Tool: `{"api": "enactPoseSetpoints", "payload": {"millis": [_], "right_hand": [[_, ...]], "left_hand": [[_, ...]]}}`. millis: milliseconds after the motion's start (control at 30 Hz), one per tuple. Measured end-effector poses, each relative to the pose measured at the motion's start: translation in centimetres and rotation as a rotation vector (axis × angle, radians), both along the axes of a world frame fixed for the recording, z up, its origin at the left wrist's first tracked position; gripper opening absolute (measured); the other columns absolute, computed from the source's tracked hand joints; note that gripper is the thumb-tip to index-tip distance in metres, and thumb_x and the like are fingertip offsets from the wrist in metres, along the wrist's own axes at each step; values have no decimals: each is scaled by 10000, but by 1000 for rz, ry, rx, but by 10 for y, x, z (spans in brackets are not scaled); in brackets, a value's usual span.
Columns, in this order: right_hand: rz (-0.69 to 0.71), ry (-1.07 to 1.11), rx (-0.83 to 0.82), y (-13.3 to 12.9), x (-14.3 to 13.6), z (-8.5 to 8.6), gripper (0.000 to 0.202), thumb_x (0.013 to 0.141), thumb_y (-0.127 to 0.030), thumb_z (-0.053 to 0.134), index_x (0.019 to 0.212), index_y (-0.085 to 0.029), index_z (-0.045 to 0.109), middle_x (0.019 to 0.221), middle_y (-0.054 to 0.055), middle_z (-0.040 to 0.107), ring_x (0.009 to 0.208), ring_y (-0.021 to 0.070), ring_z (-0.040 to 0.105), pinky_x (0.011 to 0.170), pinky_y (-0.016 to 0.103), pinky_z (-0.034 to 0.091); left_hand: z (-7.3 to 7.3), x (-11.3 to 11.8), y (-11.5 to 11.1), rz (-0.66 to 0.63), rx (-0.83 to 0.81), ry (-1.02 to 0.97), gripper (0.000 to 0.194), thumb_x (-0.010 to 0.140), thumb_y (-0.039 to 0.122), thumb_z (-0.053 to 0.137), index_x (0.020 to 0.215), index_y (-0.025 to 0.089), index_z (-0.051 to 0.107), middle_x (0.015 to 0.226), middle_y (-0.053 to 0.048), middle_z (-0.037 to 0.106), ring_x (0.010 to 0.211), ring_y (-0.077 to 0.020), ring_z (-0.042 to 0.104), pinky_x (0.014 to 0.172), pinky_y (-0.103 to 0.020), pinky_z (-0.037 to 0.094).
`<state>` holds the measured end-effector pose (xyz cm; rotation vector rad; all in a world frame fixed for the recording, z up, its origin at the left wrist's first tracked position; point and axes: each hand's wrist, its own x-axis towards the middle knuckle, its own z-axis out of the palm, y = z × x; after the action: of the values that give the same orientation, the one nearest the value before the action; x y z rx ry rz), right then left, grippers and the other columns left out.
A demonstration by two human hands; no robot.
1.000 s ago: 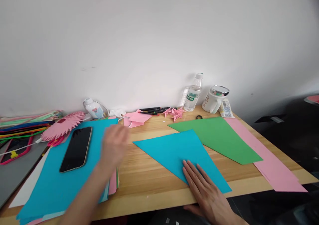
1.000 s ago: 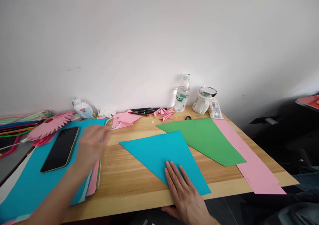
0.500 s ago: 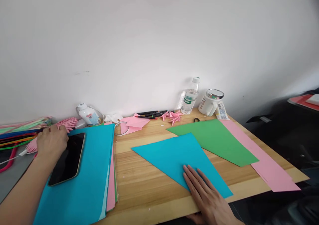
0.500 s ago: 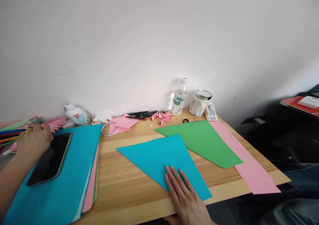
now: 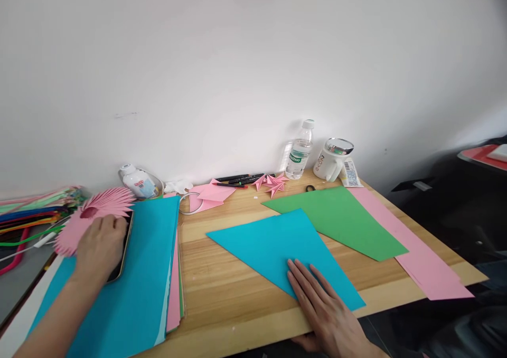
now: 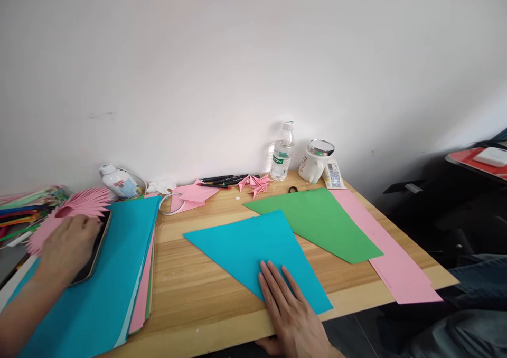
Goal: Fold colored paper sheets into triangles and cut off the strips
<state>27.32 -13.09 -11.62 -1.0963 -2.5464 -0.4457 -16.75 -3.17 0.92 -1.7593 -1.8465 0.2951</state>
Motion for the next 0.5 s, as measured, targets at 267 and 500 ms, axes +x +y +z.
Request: {"api": "enactPoseSetpoints", "payload": {"millis": [267,500], "right_hand": [[-23,-14,8,-2,-1,2,824,797,-601,432,1370,-17,333,1412,217,355,1309,349,304,1047,498,262],[-19,1,12,-2,-3,2,840,797,-628,413,1365,-14,342,1407,221,361,1310,351,298,1052,508,248]], "left_hand": [[-34,59,-73,331,324,-236,741,813,537,317,1189,-99,366,1082,-376,404,993,-494,420,638,-487,413],[-36,38,-58,409,462,-497,872,768,616,299,1327,-49,216,1172,-360,396,984,-490,491,672,-537,437]]}}
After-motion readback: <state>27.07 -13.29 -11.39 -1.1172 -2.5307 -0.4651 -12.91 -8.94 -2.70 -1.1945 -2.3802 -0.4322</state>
